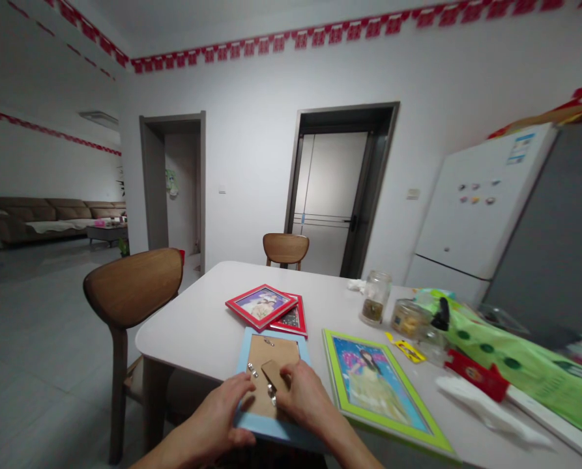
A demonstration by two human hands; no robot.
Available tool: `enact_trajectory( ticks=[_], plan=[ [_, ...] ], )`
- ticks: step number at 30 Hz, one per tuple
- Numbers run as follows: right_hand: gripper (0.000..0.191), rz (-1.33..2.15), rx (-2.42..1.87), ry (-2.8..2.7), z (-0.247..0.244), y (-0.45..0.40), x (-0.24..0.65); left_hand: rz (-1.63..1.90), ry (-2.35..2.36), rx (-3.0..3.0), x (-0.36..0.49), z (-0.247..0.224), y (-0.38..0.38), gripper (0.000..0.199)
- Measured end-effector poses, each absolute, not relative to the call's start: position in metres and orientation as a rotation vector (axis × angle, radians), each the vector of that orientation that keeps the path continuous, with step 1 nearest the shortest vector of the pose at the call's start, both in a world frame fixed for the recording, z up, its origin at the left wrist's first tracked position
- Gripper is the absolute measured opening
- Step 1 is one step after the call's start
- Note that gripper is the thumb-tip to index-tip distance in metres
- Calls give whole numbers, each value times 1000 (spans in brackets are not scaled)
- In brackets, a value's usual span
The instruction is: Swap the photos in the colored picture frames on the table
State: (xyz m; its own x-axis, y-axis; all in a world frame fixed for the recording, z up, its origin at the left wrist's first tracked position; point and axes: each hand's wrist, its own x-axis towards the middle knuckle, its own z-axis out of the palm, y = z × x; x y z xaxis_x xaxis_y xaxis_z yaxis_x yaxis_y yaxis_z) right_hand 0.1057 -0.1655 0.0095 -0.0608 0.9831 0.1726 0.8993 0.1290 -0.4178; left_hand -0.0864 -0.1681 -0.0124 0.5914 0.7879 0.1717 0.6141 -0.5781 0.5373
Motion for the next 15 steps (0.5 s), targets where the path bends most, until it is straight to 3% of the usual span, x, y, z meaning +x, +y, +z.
enact_trajectory(
  ticks=[6, 15],
  plan=[
    [34, 281, -1781, -1963, 3, -171, 99, 489, 1088, 2548, -98, -10, -177, 31],
    [40, 360, -1832, -1916, 4, -184, 90, 313, 1104, 2612, -108, 13, -189, 36]
  ],
)
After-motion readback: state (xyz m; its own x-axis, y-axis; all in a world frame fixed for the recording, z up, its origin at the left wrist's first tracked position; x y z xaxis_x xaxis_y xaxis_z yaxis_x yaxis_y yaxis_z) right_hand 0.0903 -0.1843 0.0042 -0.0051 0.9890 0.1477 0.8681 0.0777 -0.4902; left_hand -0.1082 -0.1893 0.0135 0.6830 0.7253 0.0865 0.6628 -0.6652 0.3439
